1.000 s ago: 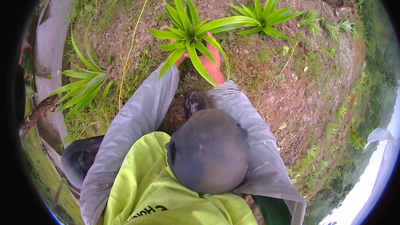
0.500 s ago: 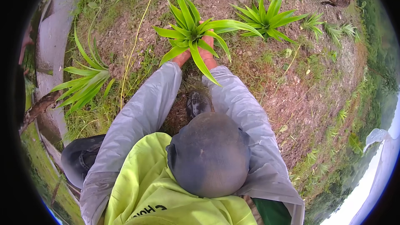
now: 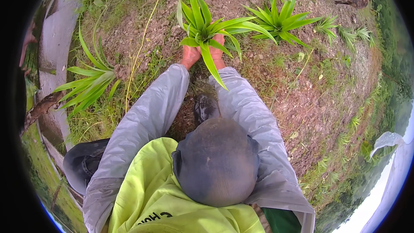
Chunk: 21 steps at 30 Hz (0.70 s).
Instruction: The person picks up pineapple crowns and plants them in rows in the soil, using their hands to dig small depressions and firm the dirt around the base of each plant.
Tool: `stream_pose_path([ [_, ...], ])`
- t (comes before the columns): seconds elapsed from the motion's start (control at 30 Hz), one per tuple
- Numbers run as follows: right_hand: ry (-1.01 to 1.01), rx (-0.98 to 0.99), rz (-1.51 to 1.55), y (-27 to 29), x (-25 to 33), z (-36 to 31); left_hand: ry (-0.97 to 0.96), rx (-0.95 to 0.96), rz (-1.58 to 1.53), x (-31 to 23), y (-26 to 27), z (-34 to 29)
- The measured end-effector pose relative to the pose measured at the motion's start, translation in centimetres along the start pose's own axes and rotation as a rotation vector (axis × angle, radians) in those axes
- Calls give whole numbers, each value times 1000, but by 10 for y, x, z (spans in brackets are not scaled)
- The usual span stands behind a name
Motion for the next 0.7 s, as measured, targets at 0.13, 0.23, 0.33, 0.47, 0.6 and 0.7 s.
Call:
stream_pose_path([
  [0.13,6,-5,-50,-1,2,-4,-22,-8,134,-6,2,-4],
  [0.23,27,-64,35,1,6,-1,-73,-13,339,-4,4,-5],
  [0.33,-20,-76,148,-1,14,-1,-84,13,483,1,9,-9],
  [0.47,-144,-49,293,-5,-1,-4,-38,71,250,-11,0,-4],
  [0.6,-123,-93,311,-2,-5,-7,18,98,62,-15,1,-3],
  [0.7,-143,-95,413,-8,2,0,-56,77,213,-17,14,-4],
])
Point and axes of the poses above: each hand's wrist, its own z-axis towards the middle knuckle, its own y-axis out of the back of the hand, x = y × z, the point moved 8 cm from there along z, towards the middle knuckle, and after that the axes turned 14 degrees about x, right-handed, at the moved point
